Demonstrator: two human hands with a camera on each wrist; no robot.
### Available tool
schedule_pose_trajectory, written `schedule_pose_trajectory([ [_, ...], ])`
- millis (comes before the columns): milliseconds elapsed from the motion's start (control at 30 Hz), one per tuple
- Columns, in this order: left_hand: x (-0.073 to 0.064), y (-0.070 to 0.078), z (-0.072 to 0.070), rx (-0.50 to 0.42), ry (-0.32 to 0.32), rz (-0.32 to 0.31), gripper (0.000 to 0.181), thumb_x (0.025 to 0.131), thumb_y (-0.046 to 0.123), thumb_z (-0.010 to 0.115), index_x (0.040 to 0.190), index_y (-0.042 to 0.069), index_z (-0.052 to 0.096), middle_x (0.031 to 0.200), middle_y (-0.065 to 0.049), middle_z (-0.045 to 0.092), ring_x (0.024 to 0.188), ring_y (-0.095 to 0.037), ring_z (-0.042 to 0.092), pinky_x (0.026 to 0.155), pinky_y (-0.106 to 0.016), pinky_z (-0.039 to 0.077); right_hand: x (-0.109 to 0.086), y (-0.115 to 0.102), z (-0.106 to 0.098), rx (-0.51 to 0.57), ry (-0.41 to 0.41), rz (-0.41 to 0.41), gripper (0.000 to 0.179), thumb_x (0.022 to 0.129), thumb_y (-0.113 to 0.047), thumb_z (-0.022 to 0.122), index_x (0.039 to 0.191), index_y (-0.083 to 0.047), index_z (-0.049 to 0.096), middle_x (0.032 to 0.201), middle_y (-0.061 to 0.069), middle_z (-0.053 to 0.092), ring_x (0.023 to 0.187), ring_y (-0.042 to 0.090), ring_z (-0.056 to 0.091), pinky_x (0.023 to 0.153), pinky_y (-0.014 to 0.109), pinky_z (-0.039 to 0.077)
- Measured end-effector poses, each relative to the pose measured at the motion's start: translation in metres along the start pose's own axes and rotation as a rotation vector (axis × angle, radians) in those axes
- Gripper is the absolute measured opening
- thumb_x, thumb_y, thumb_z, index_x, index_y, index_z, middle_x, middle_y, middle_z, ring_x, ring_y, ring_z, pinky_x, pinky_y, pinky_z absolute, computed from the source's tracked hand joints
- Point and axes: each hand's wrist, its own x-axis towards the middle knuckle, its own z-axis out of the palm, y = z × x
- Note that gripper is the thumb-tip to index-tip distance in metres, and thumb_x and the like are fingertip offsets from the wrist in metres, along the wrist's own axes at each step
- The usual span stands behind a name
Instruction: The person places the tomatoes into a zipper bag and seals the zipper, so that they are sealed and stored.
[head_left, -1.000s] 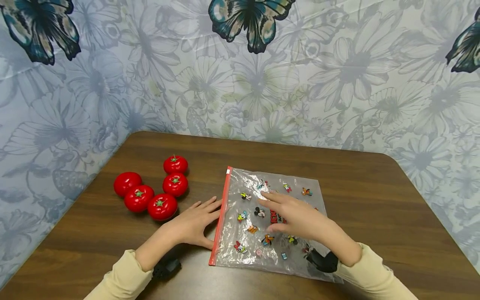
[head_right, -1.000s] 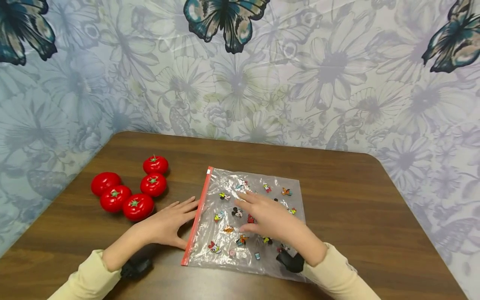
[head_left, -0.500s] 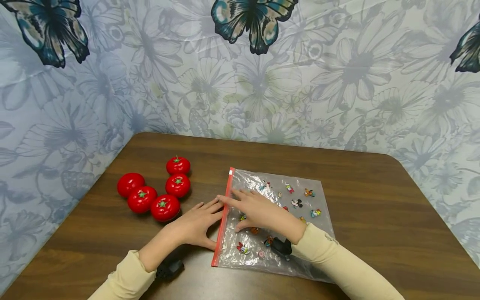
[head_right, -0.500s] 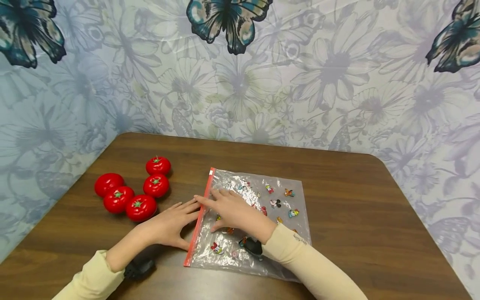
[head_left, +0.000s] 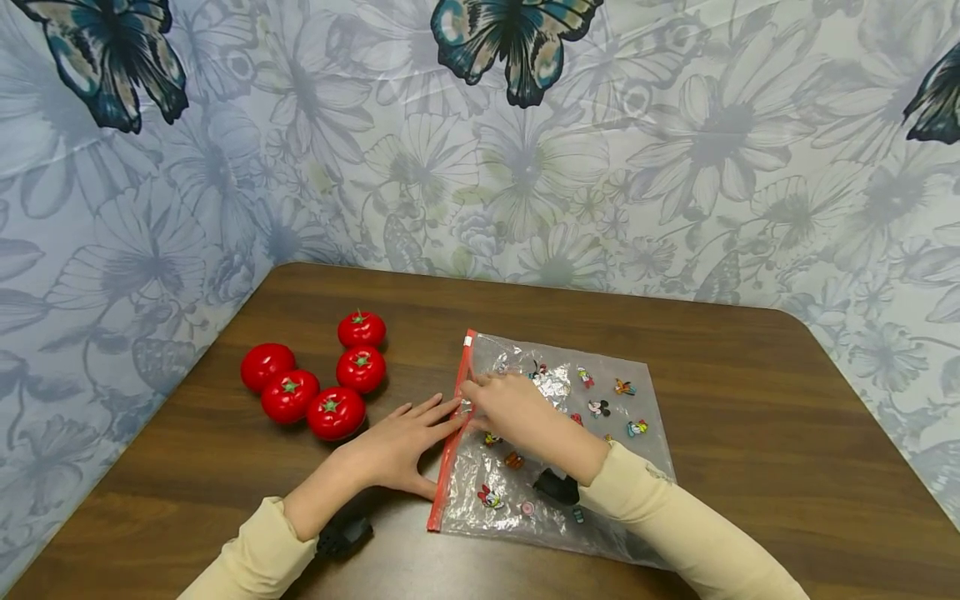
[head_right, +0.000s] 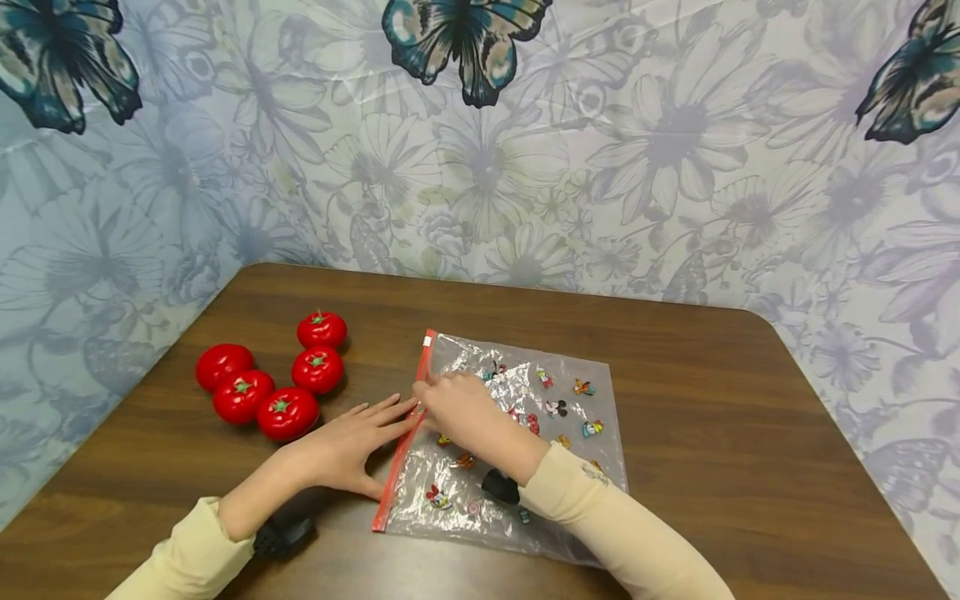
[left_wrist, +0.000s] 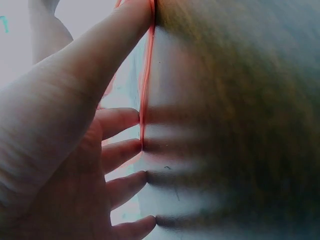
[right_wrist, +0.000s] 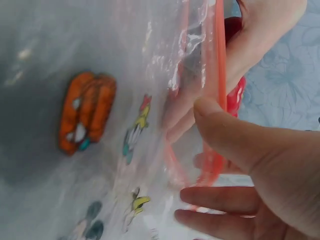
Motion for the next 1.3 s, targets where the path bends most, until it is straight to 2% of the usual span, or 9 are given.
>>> schedule_pose_trajectory([
  [133, 0.001, 0.000, 0.000, 0.000, 0.003, 0.002, 0.096, 0.070, 0.059, 0.073, 0.145, 0.013, 0.036, 0.151, -0.008, 0.024, 0.137, -0.031, 0.017, 0.102, -0.059, 0.023, -0.006, 0.004, -0.001, 0.039, 0.111, -0.018, 0.025, 0.077, -0.033, 0.075, 0.084, -0.013, 0.060, 0.086, 0.000, 0.067, 0.064, 0.018, 0.062, 0.054, 0.032, 0.050],
  [267, 0.001, 0.000, 0.000, 0.012, 0.006, 0.002, 0.095, 0.070, 0.060, 0.072, 0.145, 0.013, 0.037, 0.151, -0.008, 0.025, 0.137, -0.031, 0.018, 0.102, -0.058, 0.024, -0.013, 0.008, -0.005, 0.123, 0.183, -0.016, 0.026, 0.076, -0.027, 0.076, 0.073, -0.015, 0.054, 0.068, -0.007, 0.059, 0.054, 0.012, 0.055, 0.046, 0.026, 0.043],
  [500, 0.002, -0.002, 0.000, 0.010, -0.006, -0.001, 0.095, 0.071, 0.061, 0.070, 0.145, 0.013, 0.036, 0.152, -0.007, 0.024, 0.138, -0.030, 0.016, 0.103, -0.057, 0.022, -0.026, 0.018, -0.003, 0.252, 0.284, 0.031, 0.022, 0.075, -0.021, 0.079, 0.075, -0.015, 0.058, 0.064, -0.007, 0.061, 0.048, 0.008, 0.048, 0.044, 0.023, 0.039],
  [633, 0.001, -0.003, -0.001, -0.005, -0.002, 0.011, 0.094, 0.072, 0.062, 0.069, 0.145, 0.013, 0.036, 0.152, -0.007, 0.022, 0.137, -0.031, 0.017, 0.103, -0.057, 0.023, -0.034, 0.025, 0.002, 0.387, 0.350, 0.035, 0.021, 0.074, -0.016, 0.079, 0.074, -0.015, 0.058, 0.067, -0.006, 0.063, 0.053, 0.006, 0.054, 0.050, 0.021, 0.045],
  [733, 0.001, -0.004, -0.001, -0.010, 0.000, 0.018, 0.092, 0.074, 0.061, 0.068, 0.145, 0.013, 0.035, 0.152, -0.006, 0.022, 0.137, -0.031, 0.017, 0.103, -0.057, 0.023, -0.038, 0.030, 0.004, 0.517, 0.354, 0.047, 0.020, 0.075, -0.010, 0.078, 0.074, -0.014, 0.059, 0.071, -0.005, 0.065, 0.065, 0.007, 0.063, 0.058, 0.021, 0.050],
  [867, 0.000, -0.004, -0.002, -0.008, -0.007, 0.014, 0.085, 0.079, 0.057, 0.065, 0.146, 0.014, 0.035, 0.152, -0.006, 0.021, 0.137, -0.032, 0.016, 0.103, -0.056, 0.023, -0.042, 0.034, 0.003, 0.642, 0.348, 0.081, 0.020, 0.076, -0.004, 0.076, 0.073, -0.014, 0.059, 0.073, -0.005, 0.065, 0.068, 0.006, 0.064, 0.058, 0.020, 0.051],
  [1100, -0.001, -0.003, -0.004, -0.003, -0.012, -0.012, 0.072, 0.085, 0.047, 0.062, 0.145, 0.016, 0.037, 0.152, -0.003, 0.022, 0.138, -0.030, 0.016, 0.103, -0.055, 0.023, -0.044, 0.036, 0.002, 0.724, 0.310, 0.123, 0.017, 0.078, -0.006, 0.075, 0.074, -0.015, 0.061, 0.074, -0.007, 0.065, 0.070, 0.004, 0.063, 0.059, 0.022, 0.052],
  [1300, 0.000, 0.000, -0.005, -0.003, 0.008, 0.027, 0.067, 0.087, 0.042, 0.062, 0.144, 0.013, 0.039, 0.152, -0.005, 0.023, 0.137, -0.031, 0.018, 0.104, -0.055, 0.023, -0.043, 0.035, 0.004, 0.743, 0.316, 0.134, 0.017, 0.078, -0.004, 0.075, 0.073, -0.013, 0.062, 0.073, -0.006, 0.065, 0.068, 0.004, 0.063, 0.058, 0.022, 0.052],
])
